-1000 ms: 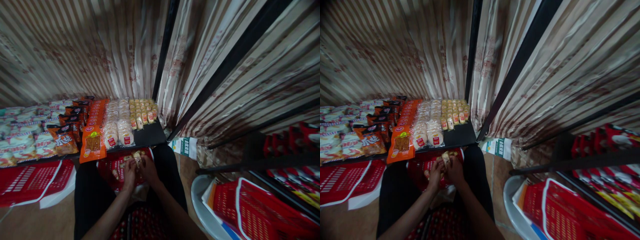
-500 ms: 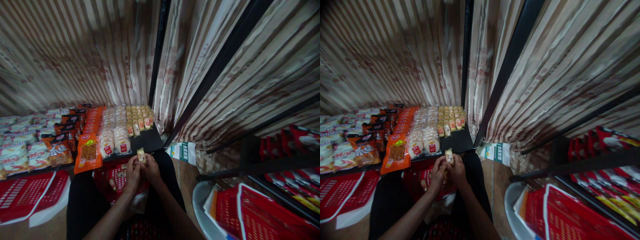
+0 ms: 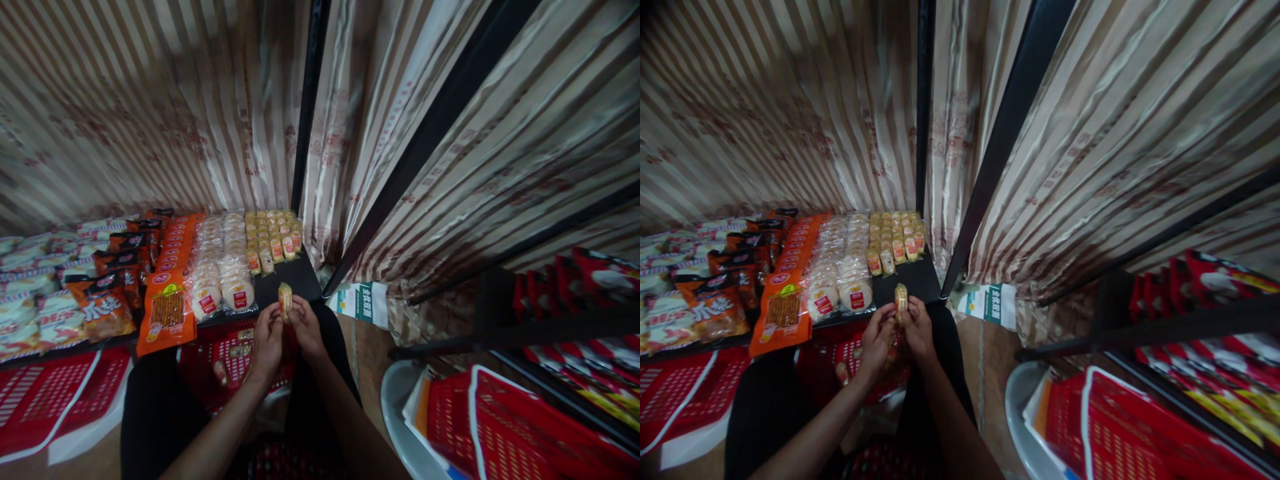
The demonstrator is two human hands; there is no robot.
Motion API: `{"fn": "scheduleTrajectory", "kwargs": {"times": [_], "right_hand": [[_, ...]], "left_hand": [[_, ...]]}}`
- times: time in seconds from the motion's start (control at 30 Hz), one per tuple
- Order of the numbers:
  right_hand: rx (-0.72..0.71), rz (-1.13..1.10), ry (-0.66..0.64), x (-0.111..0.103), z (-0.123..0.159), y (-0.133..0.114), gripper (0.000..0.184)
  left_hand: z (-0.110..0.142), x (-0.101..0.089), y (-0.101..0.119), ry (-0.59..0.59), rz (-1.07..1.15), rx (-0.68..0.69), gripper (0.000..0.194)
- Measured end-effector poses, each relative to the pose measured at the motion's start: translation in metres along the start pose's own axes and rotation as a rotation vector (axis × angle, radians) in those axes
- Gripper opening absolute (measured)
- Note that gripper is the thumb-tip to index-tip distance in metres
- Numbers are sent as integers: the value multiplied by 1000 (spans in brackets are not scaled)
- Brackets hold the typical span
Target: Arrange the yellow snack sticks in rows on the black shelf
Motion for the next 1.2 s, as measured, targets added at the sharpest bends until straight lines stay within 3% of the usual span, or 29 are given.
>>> {"fn": "scheduleTrajectory", "kwargs": {"times": [0.13,0.27,0.53,0.77,0.97,1.2], "right_hand": [[-24,-71,-9,-2,-7,-5,36],[-9,-66,-33,-3,-16,-5,39],[-7,-60,-59,-1,-39,-9,39],[-39,99,-23,-16,-71,-10,32],[-94,316,79,-28,-92,-3,34],[-144,570,173,-35,-114,-17,36]], "left_hand": [[-7,3,4,25,-182,76,28],[-13,9,6,21,-319,136,30],[-28,16,7,21,-328,192,32],[-48,17,12,76,-287,131,37],[-70,20,21,65,-373,42,38],[-92,27,31,-1,-453,-32,42]]}}
Point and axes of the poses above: each hand's wrist, its own z-axis away from the middle knuckle, its own x-axis out of the palm, y = z × x, the point moved 6 cm from there along -z, towards the middle knuckle, and after that the axes turned 14 degrees about -y, right-handed, at the moved point
